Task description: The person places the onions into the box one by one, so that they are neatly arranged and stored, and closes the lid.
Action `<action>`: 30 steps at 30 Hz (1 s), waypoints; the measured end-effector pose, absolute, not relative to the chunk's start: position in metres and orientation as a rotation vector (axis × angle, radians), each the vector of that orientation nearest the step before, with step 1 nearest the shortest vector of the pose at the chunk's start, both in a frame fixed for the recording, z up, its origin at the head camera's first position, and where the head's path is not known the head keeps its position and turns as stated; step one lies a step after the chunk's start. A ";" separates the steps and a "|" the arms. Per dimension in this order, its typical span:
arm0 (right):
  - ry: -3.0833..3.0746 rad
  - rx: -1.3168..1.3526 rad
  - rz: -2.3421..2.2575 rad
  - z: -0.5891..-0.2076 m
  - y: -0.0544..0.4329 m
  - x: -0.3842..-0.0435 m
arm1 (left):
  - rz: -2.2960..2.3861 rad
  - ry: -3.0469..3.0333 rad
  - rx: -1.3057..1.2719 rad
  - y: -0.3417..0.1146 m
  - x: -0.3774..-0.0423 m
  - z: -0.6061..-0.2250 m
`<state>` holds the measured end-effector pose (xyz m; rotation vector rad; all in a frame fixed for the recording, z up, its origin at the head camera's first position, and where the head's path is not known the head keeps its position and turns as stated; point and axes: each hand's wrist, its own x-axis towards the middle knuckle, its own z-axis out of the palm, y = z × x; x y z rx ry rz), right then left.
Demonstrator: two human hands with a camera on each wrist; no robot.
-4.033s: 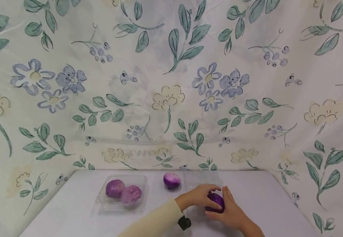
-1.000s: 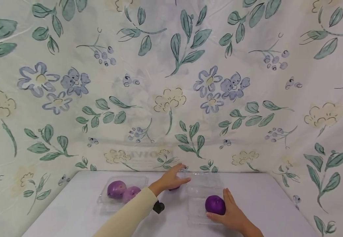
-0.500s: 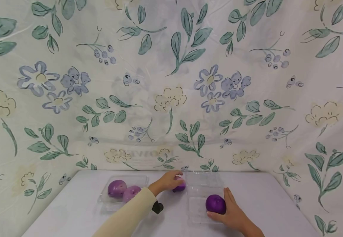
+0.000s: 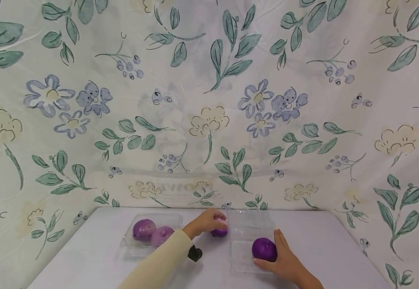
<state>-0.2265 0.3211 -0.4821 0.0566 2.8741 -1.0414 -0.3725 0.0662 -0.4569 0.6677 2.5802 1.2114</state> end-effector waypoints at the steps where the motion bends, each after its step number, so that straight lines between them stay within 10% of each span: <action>1: 2.873 0.056 -1.043 -0.482 0.321 -0.226 | 1.222 2.575 0.655 0.066 -0.372 -0.457; 30: 2.872 0.027 -1.058 -0.480 0.323 -0.224 | 1.226 2.637 0.652 0.058 -0.364 -0.457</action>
